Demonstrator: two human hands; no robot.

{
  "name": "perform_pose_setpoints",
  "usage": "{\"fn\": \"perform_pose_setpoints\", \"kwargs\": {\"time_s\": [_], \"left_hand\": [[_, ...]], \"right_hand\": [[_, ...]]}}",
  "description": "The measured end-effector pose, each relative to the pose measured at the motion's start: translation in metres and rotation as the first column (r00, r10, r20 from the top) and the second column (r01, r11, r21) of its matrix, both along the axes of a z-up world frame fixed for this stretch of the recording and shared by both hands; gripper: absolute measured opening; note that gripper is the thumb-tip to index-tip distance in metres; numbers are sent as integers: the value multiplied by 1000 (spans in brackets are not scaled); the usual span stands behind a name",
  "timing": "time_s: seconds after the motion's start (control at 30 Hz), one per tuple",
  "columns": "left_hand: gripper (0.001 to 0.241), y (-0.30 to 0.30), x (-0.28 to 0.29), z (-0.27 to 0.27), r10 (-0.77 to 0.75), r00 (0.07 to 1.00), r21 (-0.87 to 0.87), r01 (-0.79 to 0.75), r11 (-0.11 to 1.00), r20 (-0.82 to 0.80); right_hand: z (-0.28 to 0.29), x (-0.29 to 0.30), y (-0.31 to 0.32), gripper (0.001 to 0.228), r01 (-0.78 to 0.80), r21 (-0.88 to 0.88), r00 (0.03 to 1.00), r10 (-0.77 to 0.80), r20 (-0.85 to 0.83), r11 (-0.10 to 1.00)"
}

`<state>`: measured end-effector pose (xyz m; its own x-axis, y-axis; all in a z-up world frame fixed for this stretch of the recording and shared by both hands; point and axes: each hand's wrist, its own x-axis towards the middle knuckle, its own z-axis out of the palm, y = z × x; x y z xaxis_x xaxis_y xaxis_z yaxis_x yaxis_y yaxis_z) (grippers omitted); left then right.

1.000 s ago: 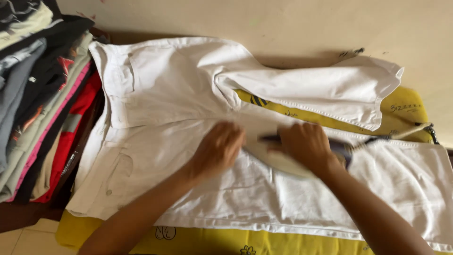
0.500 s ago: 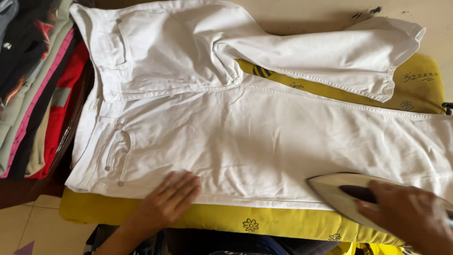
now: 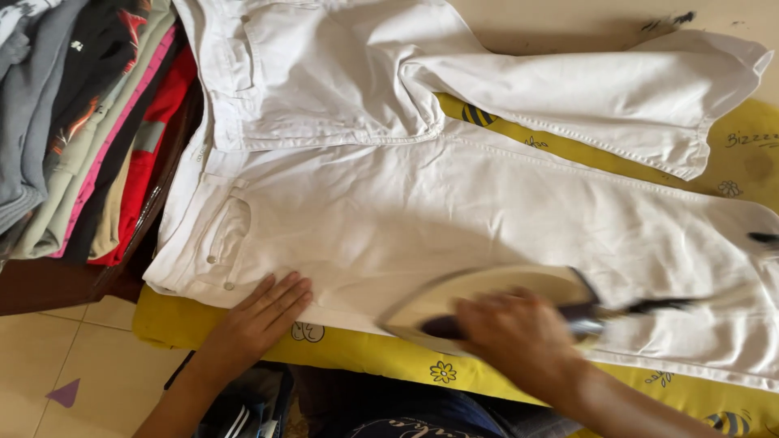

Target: The person irons a pair of white pants on a yellow ironing board, smoothing the fabric with an iron and adjusting the garment to remove wrinkles. After ironing, the person folds the pants into a neat stack and places them on a pile of other folded clothes.

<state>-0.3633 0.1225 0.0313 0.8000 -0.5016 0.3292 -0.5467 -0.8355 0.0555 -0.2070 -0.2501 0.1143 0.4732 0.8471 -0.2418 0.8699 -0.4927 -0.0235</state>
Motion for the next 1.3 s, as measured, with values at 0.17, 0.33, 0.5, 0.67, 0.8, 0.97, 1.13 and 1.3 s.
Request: {"fn": "perform_pose_setpoints", "kwargs": {"time_s": [0.17, 0.33, 0.5, 0.67, 0.8, 0.97, 1.13, 1.3], "left_hand": [[49, -6, -4, -14, 47, 999, -17, -46, 999, 25], [59, -59, 2, -2, 183, 983, -99, -180, 979, 17], [53, -112, 16, -11, -53, 990, -175, 29, 984, -133], [51, -111, 14, -4, -21, 988, -170, -5, 985, -151], [53, -110, 15, -8, -41, 981, -179, 7, 984, -190], [60, -107, 12, -28, -81, 990, -171, 60, 983, -120], [57, -104, 13, -37, -75, 995, -122, 68, 990, -61], [55, -104, 14, -19, -147, 974, -282, 94, 955, -171]], "right_hand": [[2, 33, -141, 42, 541, -334, 840, -472, 268, 772], [-4, 52, -148, 62, 703, -469, 710, -496, 500, 535], [-15, 67, 0, 32, 89, -28, 980, -83, 183, 996], [-10, 156, 160, 33, 22, 64, 910, -47, 412, 998], [-16, 153, 158, 43, -12, 29, 908, -1, 419, 999], [9, 104, 48, 44, 113, -223, 971, -60, 232, 968], [5, 168, 15, 66, 451, -287, 846, -302, 440, 845], [37, 228, 63, 67, 585, -227, 799, -506, 324, 779]]}}
